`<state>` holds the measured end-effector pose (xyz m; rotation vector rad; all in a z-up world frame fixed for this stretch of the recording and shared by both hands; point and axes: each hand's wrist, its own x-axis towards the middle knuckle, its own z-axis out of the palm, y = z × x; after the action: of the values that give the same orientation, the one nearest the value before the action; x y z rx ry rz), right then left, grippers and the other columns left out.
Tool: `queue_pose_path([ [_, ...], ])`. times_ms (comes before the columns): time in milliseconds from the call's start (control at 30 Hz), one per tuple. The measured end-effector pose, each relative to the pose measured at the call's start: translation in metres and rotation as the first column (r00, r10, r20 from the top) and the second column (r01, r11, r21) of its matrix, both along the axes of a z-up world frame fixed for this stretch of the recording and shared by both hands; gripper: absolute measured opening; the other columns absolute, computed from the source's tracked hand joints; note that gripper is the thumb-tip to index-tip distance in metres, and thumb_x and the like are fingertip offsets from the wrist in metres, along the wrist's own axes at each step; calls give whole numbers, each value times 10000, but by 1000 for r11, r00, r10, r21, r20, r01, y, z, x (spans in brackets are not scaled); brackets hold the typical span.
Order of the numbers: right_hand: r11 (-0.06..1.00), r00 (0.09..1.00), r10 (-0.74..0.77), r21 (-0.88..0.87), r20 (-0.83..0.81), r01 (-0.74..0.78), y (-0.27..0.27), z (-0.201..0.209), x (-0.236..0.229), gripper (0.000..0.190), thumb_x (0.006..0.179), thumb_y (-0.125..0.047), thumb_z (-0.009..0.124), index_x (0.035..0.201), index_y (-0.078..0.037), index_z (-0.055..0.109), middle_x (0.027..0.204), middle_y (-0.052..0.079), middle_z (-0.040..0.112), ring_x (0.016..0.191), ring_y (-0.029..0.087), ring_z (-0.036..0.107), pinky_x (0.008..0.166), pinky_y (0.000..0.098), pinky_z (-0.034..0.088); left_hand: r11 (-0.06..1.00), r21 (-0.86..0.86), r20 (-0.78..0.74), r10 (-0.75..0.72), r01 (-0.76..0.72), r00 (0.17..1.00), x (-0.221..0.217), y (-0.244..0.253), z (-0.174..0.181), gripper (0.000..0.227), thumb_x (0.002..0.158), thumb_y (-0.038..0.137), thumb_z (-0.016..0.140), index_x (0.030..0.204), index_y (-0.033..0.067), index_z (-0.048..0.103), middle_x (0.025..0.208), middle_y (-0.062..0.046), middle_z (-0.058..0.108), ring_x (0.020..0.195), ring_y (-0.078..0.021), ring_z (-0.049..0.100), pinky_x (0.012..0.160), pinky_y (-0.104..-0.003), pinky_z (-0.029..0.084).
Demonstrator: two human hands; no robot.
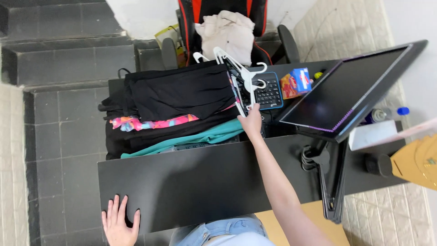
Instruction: Folding various clothing items and packing them into a cardboard box for shipping or storage.
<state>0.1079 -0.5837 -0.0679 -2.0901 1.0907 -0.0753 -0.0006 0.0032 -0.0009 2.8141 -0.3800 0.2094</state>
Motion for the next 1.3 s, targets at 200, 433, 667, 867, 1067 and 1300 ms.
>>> queue_pose_path([
  [200,995,969,74,43,235,-86,30,76,-16,525,699,-128,774,1102,-89,441,1028,69,661,837,214,651,786,365,534,999,-5,78,-34,35,996,9,-7,8,518,944,314,660,1423,119,645,1575,-124,590,1456,-373,555,1191,-522,380],
  [433,945,912,264,107,315,-310,121,223,-38,455,770,-58,734,1124,-88,449,965,8,434,689,116,322,588,283,353,971,-229,-39,56,-63,998,85,-114,78,427,949,242,647,1304,6,664,1359,-158,680,1363,-388,567,1142,-514,393],
  [667,939,860,297,36,415,-341,200,290,-77,520,647,-26,771,1090,-158,534,499,51,416,495,189,522,577,305,485,839,-528,185,-38,132,982,157,-174,114,980,741,186,939,1539,-36,417,1545,-306,419,1435,-491,424,1196,-602,344],
  [867,941,776,273,7,569,-337,225,308,-112,532,646,42,750,1078,-149,507,483,17,371,463,135,467,533,259,450,555,-812,126,-129,177,984,166,-110,120,337,884,49,779,1145,102,573,1361,-112,620,1302,-324,595,1138,-462,422],
  [1067,950,751,210,50,626,-307,242,301,-139,510,706,111,721,1094,-122,486,538,-12,344,451,103,425,543,265,469,739,-660,-153,-309,135,939,139,-19,127,320,885,-4,747,1142,175,679,1063,-22,732,1060,-238,705,996,-416,528],
  [1300,972,821,148,73,552,-224,265,254,-141,484,734,32,773,1121,-90,509,669,-39,401,551,109,469,564,294,454,370,-928,-80,-291,35,953,102,55,184,348,873,-79,548,1165,15,714,1010,-140,687,1037,-207,621,981,-432,519],
])
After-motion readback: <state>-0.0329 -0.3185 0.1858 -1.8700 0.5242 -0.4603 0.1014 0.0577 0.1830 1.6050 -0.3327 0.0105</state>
